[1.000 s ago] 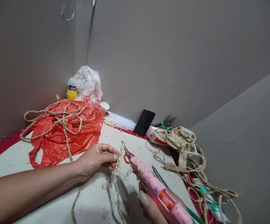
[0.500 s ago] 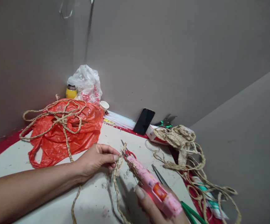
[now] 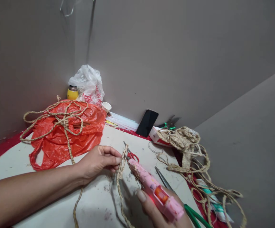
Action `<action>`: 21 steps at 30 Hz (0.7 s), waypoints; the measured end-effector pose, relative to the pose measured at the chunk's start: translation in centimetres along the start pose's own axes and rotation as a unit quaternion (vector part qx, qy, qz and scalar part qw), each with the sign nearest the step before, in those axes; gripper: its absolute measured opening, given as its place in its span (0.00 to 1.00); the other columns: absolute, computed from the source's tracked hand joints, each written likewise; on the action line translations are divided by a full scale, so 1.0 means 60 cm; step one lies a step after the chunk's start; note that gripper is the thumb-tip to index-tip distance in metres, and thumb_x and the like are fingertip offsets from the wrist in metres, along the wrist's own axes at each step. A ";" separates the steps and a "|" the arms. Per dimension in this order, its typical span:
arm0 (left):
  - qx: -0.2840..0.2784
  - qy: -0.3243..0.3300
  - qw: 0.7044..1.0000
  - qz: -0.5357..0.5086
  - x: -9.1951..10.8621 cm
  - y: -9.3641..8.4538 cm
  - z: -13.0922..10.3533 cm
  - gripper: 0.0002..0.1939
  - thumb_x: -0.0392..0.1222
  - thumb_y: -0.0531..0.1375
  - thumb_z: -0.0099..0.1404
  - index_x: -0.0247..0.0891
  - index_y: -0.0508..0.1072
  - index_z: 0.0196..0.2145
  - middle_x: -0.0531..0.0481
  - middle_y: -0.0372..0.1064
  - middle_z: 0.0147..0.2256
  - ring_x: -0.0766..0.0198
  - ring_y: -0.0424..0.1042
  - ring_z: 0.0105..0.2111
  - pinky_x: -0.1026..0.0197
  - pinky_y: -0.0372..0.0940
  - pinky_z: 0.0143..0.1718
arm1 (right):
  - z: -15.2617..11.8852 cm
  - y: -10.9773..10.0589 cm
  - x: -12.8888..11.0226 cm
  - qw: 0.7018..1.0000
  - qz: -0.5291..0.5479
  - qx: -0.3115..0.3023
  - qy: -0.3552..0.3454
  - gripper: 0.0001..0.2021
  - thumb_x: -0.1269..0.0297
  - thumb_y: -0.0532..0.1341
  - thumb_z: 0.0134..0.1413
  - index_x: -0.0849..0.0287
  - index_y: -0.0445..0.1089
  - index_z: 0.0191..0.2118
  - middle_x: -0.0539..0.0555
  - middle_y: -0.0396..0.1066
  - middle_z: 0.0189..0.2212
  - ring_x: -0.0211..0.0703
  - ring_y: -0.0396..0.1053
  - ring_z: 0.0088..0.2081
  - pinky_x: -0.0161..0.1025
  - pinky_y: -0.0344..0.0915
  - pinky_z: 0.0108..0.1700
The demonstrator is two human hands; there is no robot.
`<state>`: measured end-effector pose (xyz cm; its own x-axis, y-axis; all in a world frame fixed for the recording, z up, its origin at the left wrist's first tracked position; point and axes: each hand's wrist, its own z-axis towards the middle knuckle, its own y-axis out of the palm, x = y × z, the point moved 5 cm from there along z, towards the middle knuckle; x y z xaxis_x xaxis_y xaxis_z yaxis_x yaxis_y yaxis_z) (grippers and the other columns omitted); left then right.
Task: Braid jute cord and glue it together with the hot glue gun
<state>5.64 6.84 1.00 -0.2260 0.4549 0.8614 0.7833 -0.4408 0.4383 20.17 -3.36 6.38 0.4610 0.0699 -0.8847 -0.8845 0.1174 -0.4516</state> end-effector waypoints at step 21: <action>0.013 -0.003 1.000 0.006 0.000 -0.001 0.001 0.16 0.43 0.71 0.43 0.31 0.77 0.29 0.51 0.72 0.22 0.71 0.67 0.21 0.65 0.63 0.30 | -0.003 -0.001 -0.006 0.988 -0.119 -0.037 -0.089 0.10 0.60 0.56 0.58 0.56 0.75 0.37 0.50 0.74 0.23 0.43 0.72 0.23 0.33 0.70 0.26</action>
<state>5.62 6.92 0.95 -0.2138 0.4537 0.8651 0.8004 -0.4264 0.4214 20.07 -3.55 6.72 0.6569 0.2235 -0.7201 -0.7487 0.0801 -0.6581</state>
